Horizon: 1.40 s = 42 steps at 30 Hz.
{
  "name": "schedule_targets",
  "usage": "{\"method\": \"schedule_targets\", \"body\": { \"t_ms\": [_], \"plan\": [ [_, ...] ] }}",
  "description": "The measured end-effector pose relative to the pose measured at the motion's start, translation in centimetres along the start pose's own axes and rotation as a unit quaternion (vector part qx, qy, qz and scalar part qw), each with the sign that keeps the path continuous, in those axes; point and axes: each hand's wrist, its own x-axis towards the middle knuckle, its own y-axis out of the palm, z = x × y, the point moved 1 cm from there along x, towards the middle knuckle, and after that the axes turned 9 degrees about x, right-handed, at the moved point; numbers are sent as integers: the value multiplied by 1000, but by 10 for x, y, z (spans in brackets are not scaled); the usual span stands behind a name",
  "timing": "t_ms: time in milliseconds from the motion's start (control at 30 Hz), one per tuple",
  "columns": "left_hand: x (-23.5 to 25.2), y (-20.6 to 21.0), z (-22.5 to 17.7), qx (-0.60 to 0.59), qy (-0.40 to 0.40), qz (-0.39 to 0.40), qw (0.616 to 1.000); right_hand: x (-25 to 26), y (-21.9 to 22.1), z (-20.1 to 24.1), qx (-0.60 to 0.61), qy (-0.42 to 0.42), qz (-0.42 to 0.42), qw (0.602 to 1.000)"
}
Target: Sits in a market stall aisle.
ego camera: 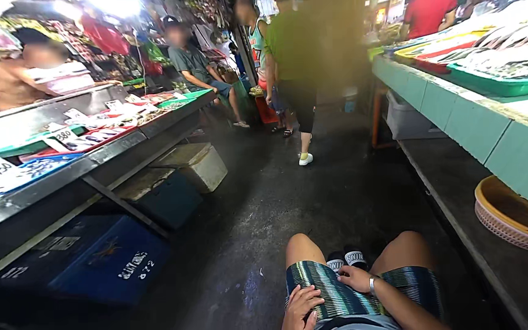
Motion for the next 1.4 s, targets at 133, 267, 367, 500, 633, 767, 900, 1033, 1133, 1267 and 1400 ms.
{"method": "schedule_targets", "body": {
  "t_ms": [133,267,367,500,633,767,900,1033,1133,1267,1400],
  "plan": [
    [-1,0,2,1,-5,-2,1000,12,2,-7,17,1,-3,1000],
    [-2,1,0,3,-7,0,1000,5,3,-5,11,-4,0,1000],
    [1,1,-3,-3,-11,3,1000,3,1,-7,3,-10,-5,1000],
    [1,-1,-2,-5,-9,4,1000,7,2,-4,7,-10,-6,1000],
    [-2,-3,0,-10,-9,-10,1000,8,4,5,5,-3,-7,1000],
    [-6,-5,1,-8,-17,-15,1000,16,6,2,15,-9,-2,1000],
    [-6,-4,1,-3,-18,-8,1000,17,4,-3,20,-19,0,1000],
    [-1,-1,-1,-7,-6,4,1000,9,0,-9,13,-15,0,1000],
    [2,-1,-4,-9,1,9,1000,1,-2,-8,11,-17,-6,1000],
    [2,-2,-3,-5,-2,8,1000,3,-2,-5,7,-17,-2,1000],
    [2,-3,-2,-11,-9,5,1000,5,-2,0,5,-10,4,1000]
  ]
}}
